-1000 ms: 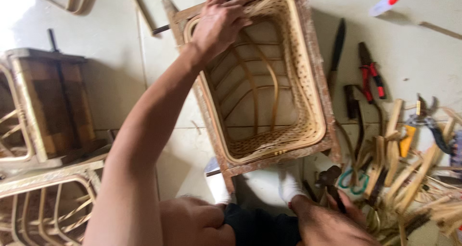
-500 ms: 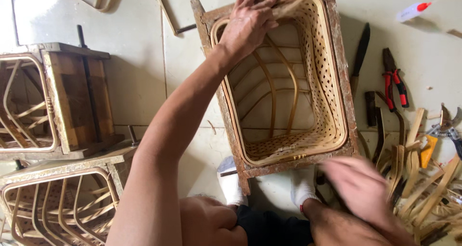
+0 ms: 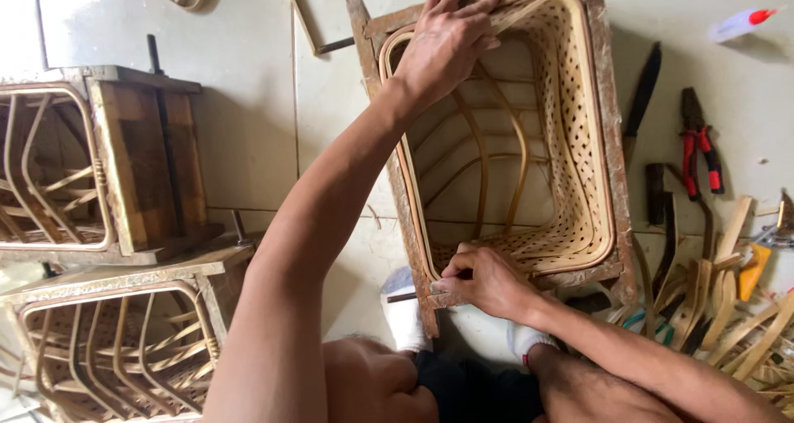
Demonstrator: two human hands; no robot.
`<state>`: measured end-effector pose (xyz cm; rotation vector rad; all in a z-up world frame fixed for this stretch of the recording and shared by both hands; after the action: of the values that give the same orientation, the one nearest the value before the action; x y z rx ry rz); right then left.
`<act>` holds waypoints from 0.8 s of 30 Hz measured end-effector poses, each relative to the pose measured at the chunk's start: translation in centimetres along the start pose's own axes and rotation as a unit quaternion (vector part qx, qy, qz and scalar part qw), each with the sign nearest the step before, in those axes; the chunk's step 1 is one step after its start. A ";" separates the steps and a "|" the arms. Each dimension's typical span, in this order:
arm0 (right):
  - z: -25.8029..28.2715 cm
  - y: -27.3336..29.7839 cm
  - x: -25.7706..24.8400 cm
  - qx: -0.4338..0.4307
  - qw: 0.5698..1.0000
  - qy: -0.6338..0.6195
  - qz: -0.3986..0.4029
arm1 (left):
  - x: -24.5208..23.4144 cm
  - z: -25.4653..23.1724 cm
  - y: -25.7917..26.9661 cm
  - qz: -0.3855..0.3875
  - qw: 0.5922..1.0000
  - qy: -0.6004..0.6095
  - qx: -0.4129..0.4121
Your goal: The person is weaving a basket using thin wooden strips. They bend and fit the strips into a wooden mold, using a hammer to secure them in place. The person also uses pliers to adjust the strips.
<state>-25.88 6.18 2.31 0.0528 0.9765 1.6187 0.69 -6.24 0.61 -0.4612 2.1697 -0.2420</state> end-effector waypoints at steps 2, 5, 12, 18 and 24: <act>-0.2 -0.3 0.1 -0.013 1.000 -0.002 -0.011 | -0.1 0.1 -0.5 -0.031 0.999 -0.027 0.026; -0.9 -0.1 0.7 -0.038 0.999 0.012 -0.034 | 0.3 0.6 -0.2 -0.009 1.000 -0.016 -0.004; -1.1 0.5 1.1 -0.002 0.999 0.051 0.017 | 0.3 0.2 1.2 -0.009 1.000 -0.013 -0.015; -0.4 0.6 -3.2 -0.081 0.996 0.006 0.040 | -0.1 -0.2 1.1 -0.039 0.998 -0.047 -0.007; -5.3 -3.1 -11.6 0.088 0.987 -0.103 0.082 | -1.6 -1.5 1.2 -0.014 1.000 0.002 0.002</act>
<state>-22.51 -6.53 2.34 0.4241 0.9714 1.6344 0.11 -4.46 2.29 -0.4891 2.1684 -0.2620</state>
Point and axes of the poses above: each hand's wrist, its own y-axis away from the middle knuckle, its own x-axis out of the palm, z = x × y, the point moved 7 cm from there along -y, towards the middle knuckle, and after that the axes turned 12 degrees about y, right-handed, at the moved point
